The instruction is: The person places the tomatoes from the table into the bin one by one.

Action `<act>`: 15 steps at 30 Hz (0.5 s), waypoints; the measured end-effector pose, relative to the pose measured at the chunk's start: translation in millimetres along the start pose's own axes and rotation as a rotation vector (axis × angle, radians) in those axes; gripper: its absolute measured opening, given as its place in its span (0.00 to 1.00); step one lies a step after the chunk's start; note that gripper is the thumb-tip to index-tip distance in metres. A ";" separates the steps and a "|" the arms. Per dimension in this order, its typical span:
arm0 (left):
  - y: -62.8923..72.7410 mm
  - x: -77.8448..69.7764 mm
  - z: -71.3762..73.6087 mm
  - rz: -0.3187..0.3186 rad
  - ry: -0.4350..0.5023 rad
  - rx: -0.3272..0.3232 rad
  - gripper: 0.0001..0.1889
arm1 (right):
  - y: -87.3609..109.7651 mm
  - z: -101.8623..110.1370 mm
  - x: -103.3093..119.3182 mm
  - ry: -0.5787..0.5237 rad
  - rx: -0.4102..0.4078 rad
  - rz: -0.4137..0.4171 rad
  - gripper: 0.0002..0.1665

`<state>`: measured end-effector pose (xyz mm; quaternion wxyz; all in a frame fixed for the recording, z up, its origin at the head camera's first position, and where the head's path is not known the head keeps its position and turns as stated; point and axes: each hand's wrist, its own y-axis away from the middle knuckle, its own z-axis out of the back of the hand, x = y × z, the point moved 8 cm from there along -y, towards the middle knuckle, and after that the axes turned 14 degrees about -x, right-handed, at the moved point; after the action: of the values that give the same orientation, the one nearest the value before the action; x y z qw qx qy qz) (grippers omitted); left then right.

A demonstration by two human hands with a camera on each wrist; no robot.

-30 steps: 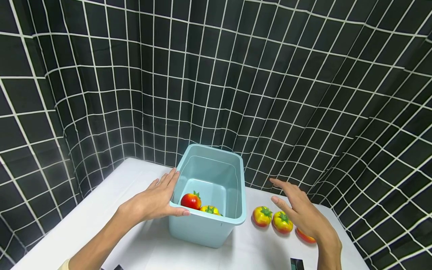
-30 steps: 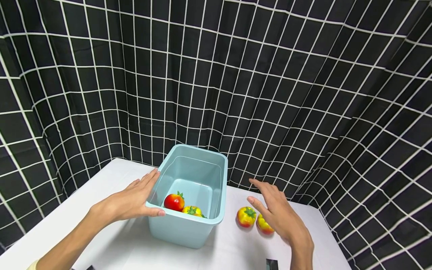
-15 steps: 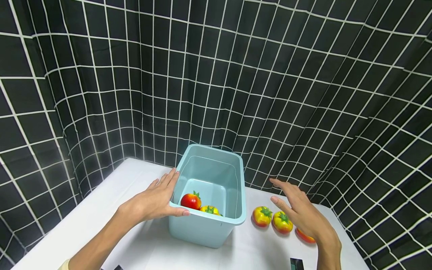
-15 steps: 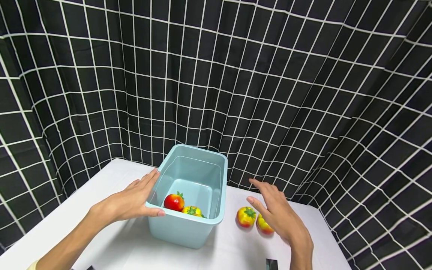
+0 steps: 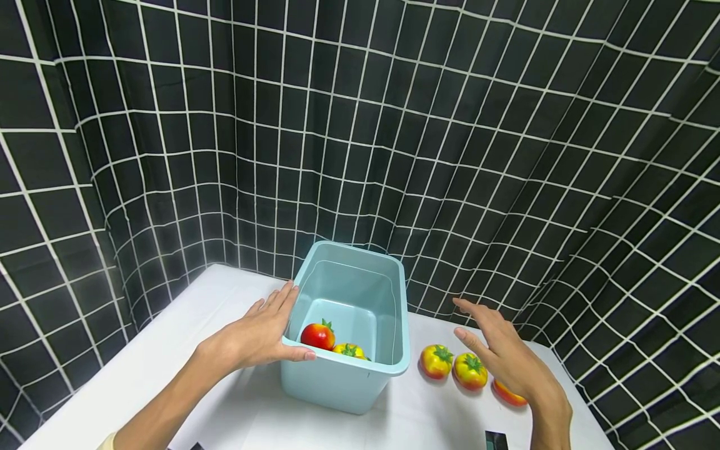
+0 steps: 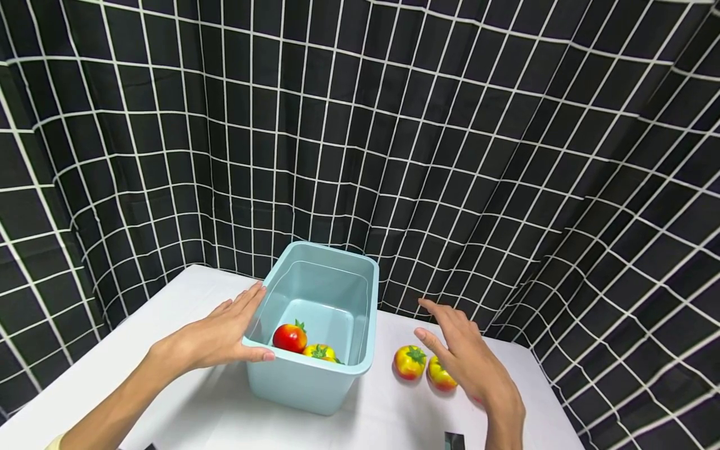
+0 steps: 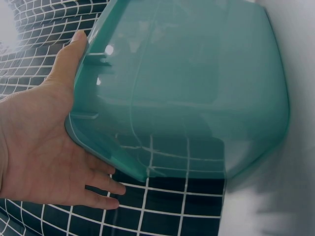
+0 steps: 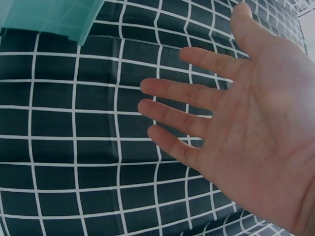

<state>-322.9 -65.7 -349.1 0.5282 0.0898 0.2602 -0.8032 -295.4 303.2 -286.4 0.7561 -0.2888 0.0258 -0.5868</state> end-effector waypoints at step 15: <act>-1.7 1.0 -1.1 0.004 0.005 -0.001 0.69 | 3.0 4.2 -9.0 0.028 0.000 -0.020 0.39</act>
<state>-325.1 -65.4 -349.9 0.5293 0.0923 0.2617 -0.8017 -293.9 313.5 -287.0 0.7498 -0.2807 0.0334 -0.5982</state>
